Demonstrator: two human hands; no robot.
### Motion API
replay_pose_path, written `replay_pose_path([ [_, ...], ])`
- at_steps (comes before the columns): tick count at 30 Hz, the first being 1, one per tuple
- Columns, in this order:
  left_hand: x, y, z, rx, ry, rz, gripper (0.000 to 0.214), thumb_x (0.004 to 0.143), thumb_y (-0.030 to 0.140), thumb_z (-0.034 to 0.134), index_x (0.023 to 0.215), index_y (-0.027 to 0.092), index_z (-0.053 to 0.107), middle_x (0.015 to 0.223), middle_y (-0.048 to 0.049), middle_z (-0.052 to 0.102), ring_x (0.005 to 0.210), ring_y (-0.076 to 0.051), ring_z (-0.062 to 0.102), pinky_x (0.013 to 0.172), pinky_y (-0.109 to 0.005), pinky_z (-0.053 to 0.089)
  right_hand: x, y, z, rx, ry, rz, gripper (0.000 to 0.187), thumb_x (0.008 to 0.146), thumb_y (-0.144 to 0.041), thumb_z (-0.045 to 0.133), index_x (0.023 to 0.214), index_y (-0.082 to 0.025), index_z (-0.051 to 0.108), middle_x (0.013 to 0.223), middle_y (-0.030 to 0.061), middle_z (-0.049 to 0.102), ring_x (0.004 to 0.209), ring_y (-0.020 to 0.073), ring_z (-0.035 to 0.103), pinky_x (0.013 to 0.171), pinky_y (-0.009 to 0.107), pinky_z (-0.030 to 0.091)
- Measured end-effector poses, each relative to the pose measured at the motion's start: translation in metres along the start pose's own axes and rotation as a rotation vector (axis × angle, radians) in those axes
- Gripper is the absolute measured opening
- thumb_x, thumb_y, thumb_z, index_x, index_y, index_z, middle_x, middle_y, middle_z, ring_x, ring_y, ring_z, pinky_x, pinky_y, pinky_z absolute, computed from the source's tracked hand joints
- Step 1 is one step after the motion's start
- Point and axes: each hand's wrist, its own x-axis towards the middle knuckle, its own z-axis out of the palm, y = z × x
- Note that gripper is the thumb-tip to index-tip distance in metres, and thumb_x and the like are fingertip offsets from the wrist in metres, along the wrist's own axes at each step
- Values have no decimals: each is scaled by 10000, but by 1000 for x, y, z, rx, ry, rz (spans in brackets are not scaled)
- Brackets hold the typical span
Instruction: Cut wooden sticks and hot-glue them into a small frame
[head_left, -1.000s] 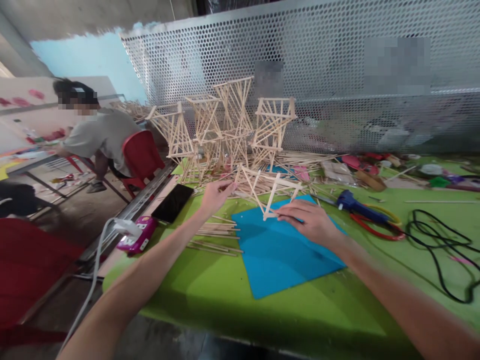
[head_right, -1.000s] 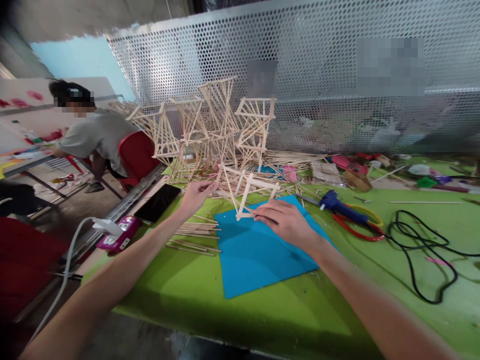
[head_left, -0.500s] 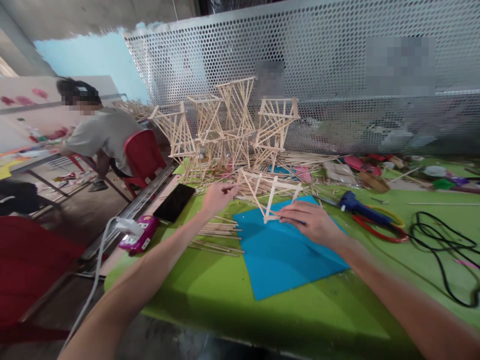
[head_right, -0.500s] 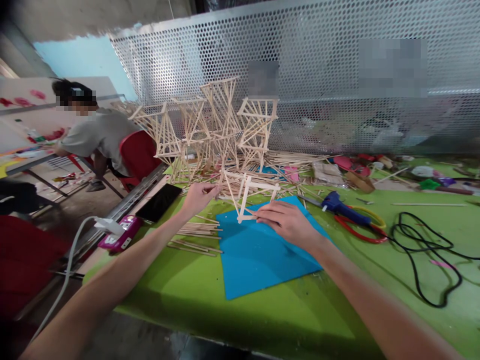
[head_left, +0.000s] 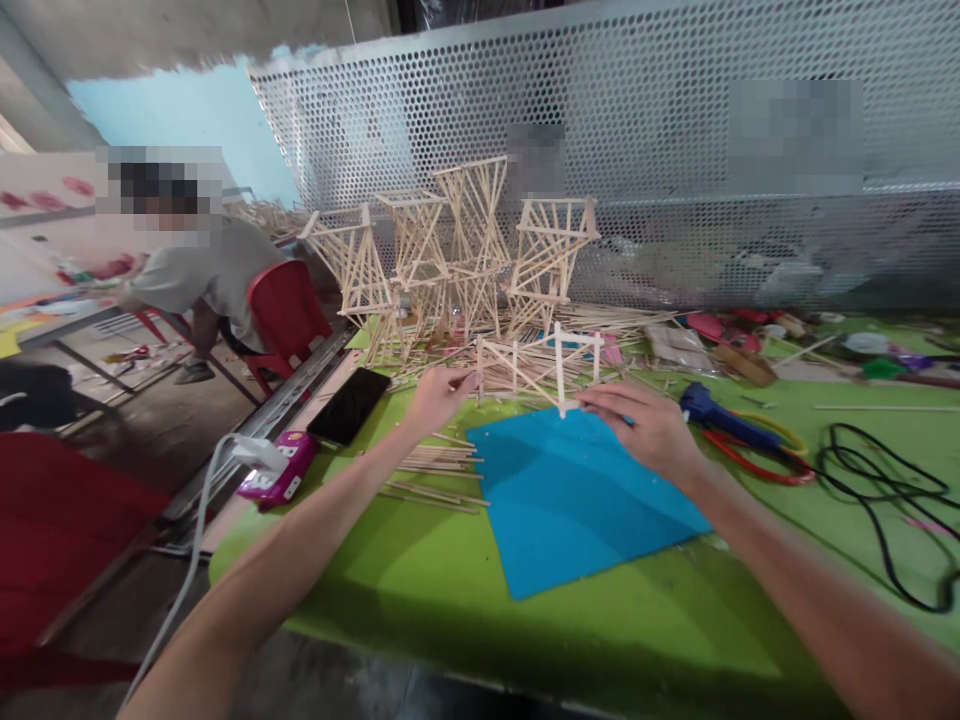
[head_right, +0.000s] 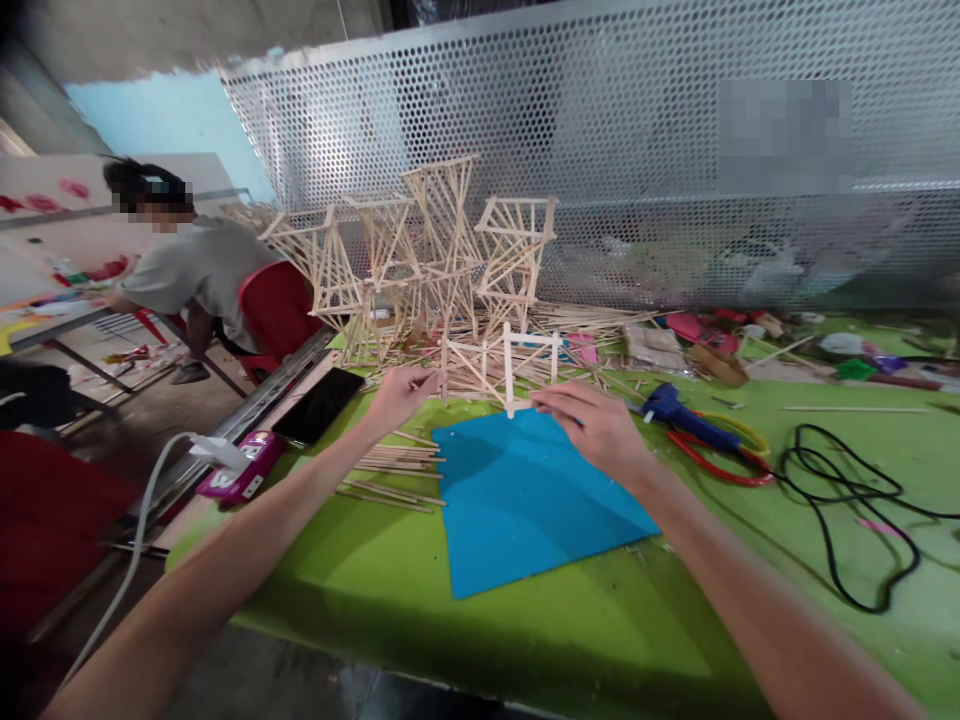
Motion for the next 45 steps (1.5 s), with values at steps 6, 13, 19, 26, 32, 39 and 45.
replay_pose_path([
  [6,1,-2,6,-492,-161,-153,459,793,614,781,817,155,792,657,-3,588,596,-95,399,590,-253,303,1,5,0,-59,114,104,236,1004,-250,591,1162,-259,766,1092,59,788,1022,254,755,923,385,623],
  [13,4,-5,0,-591,-160,-144,390,798,551,809,780,161,792,734,-34,661,612,-86,448,591,-237,340,0,0,-3,37,31,5,225,995,-241,630,1165,-288,771,1153,39,783,1034,229,748,955,383,610],
  [19,2,-1,-1,-211,15,-5,458,845,596,733,955,164,840,871,-55,758,794,-176,615,713,-261,431,1,-1,0,71,-44,-56,243,988,-223,645,1167,-322,777,1144,10,785,1050,218,738,972,401,599],
  [26,-10,9,8,-90,153,135,540,972,607,559,1116,151,810,875,-40,758,698,-151,580,625,-257,394,1,-8,4,31,24,-42,169,958,-233,695,1099,-267,782,1052,14,810,966,200,764,944,339,609],
  [32,-18,18,12,-36,265,269,471,985,512,604,1313,199,735,1178,-76,784,900,-208,693,788,-295,519,1,-10,5,74,-9,-45,120,957,-245,697,1030,-256,792,1003,22,816,924,200,773,870,308,617],
  [39,-21,19,16,-81,331,264,419,981,459,634,1302,209,735,1143,-60,797,973,-209,727,883,-337,577,1,-15,6,97,3,-36,132,953,-221,698,1054,-263,772,1028,23,810,938,202,765,888,316,608],
  [45,-20,15,19,-146,334,221,380,959,448,662,1221,198,777,1125,-65,803,1015,-228,736,929,-379,595,-2,-17,4,59,55,-3,222,962,-182,675,1146,-271,759,1084,31,802,978,210,757,910,326,598],
])
